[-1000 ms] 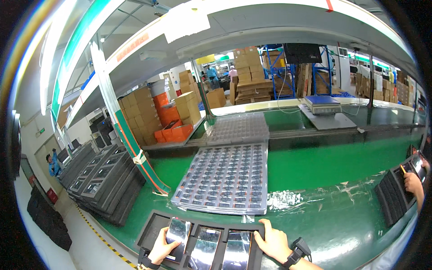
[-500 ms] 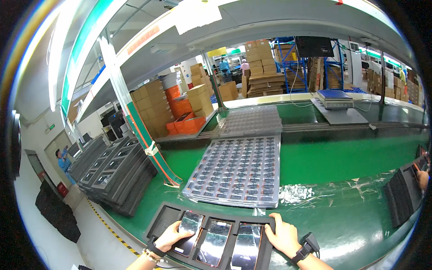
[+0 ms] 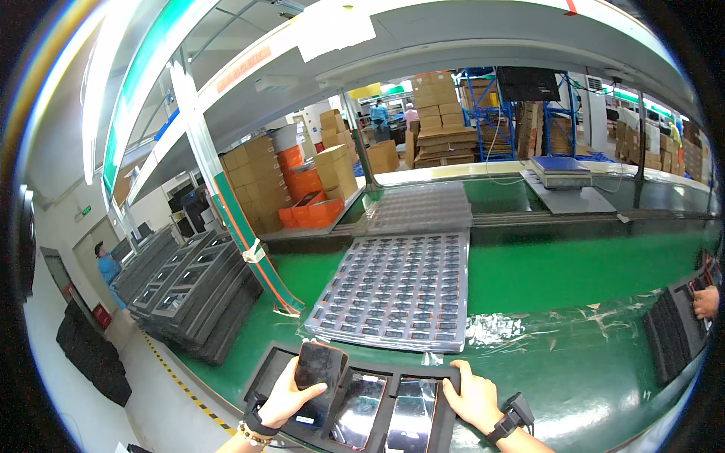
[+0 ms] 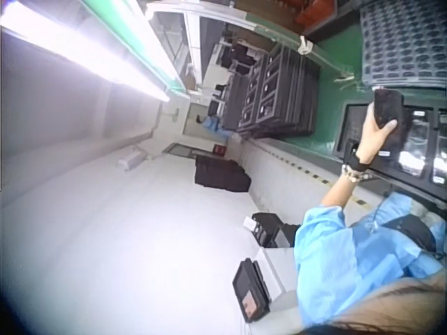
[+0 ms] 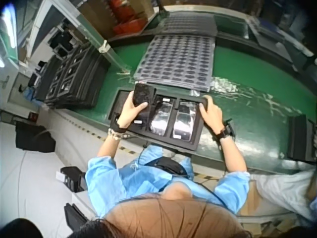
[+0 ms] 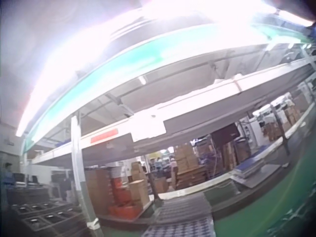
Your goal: Assembling or inspecting mobile phone components on a production line.
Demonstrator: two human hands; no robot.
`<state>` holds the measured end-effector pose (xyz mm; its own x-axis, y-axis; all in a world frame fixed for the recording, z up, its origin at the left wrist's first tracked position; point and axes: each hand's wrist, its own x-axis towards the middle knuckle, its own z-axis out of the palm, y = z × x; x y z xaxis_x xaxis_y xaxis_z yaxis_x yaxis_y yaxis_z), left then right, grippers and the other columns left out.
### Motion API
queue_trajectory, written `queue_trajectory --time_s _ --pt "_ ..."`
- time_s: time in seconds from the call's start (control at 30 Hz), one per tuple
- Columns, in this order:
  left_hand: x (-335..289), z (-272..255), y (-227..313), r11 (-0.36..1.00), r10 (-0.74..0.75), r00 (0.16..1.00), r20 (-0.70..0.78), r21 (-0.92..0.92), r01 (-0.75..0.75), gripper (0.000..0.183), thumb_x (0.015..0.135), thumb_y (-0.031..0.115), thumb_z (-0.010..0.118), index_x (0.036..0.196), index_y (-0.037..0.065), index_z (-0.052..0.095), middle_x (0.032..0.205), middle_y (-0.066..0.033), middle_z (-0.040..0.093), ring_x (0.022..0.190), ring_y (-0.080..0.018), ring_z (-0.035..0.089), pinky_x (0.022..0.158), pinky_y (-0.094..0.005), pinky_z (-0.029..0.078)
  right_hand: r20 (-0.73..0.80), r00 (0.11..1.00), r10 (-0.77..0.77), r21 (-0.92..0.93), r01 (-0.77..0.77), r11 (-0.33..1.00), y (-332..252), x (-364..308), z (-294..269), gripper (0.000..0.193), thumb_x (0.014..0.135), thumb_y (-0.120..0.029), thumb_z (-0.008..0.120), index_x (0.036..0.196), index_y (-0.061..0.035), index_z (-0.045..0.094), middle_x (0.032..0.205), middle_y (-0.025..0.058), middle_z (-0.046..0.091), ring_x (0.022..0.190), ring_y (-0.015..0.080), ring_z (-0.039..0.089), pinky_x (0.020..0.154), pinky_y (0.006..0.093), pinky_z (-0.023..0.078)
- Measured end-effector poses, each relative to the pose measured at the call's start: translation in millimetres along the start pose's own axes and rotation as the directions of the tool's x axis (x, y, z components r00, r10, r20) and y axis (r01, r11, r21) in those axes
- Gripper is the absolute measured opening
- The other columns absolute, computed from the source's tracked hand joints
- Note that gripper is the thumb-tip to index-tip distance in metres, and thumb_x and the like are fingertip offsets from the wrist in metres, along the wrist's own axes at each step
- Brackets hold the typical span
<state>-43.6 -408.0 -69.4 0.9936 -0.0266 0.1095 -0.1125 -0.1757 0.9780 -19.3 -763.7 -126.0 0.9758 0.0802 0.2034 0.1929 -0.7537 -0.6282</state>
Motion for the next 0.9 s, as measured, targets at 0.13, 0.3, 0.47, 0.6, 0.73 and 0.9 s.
queue_trajectory --time_s 0.13,0.3,0.47,0.6,0.73,0.9 --pt "5 15 9 0.972 -0.168 0.978 0.127 -0.144 0.186 0.067 0.087 0.007 0.076 0.143 0.003 0.04 0.135 -0.0066 0.054 0.127 -0.0157 0.05 0.111 -0.0338 0.038 -0.016 1.0 -0.021 -0.01 0.021 1.0 2 2 1 0.043 0.091 -0.036 0.061 0.124 -0.0102 0.052 0.068 0.0184 0.067 0.065 0.041 0.068 0.064 0.0504 0.054" --pt "1 43 -25 0.981 -0.165 0.968 0.187 -0.073 0.181 0.067 0.087 0.009 0.077 0.141 0.001 0.039 0.133 -0.0089 0.054 0.126 -0.0164 0.05 0.109 -0.033 0.04 0.015 1.0 0.002 0.006 -0.002 1.0 1 5 -4 0.04 0.091 -0.031 0.061 0.124 -0.0093 0.052 0.068 0.018 0.067 0.066 0.0402 0.068 0.063 0.0495 0.054" --pt "-9 50 -41 0.964 -0.261 0.954 0.147 -0.015 0.265 0.065 0.087 0.004 0.075 0.14 0.0 0.039 0.133 -0.009 0.053 0.125 -0.0153 0.05 0.108 -0.0337 0.041 0.038 0.999 0.005 -0.004 -0.005 1.0 -4 6 -5 0.039 0.092 -0.03 0.061 0.122 -0.0084 0.052 0.069 0.0184 0.067 0.066 0.0402 0.068 0.063 0.0489 0.053" --pt "-9 47 -57 0.955 -0.193 0.979 0.064 0.241 0.173 0.063 0.086 0.005 0.076 0.137 -0.001 0.04 0.128 -0.0101 0.054 0.121 -0.0158 0.052 0.106 -0.0331 0.042 0.027 1.0 -0.002 0.005 0.002 1.0 0 5 -4 0.039 0.092 -0.031 0.061 0.122 -0.0085 0.052 0.069 0.0185 0.067 0.066 0.0404 0.068 0.063 0.0493 0.053" --pt "-11 39 -37 0.979 -0.198 0.979 0.051 0.054 0.195 0.058 0.084 0.006 0.077 0.13 0.001 0.041 0.121 -0.0096 0.056 0.115 -0.0172 0.054 0.103 -0.0334 0.044 0.034 0.999 -0.003 0.013 0.002 1.0 -1 6 -4 0.038 0.092 -0.031 0.061 0.122 -0.0087 0.053 0.07 0.0184 0.068 0.068 0.0406 0.068 0.065 0.0495 0.054" --pt "-7 -1 13 0.994 -0.055 0.998 -0.005 -0.093 0.055 0.066 0.084 -0.001 0.076 0.137 0.004 0.038 0.127 -0.0094 0.055 0.118 -0.0149 0.053 0.103 -0.0334 0.045 0.052 0.998 -0.018 0.03 0.016 0.999 -3 7 -3 0.037 0.091 -0.031 0.061 0.12 -0.0088 0.054 0.071 0.0186 0.068 0.069 0.0404 0.069 0.066 0.0491 0.054"
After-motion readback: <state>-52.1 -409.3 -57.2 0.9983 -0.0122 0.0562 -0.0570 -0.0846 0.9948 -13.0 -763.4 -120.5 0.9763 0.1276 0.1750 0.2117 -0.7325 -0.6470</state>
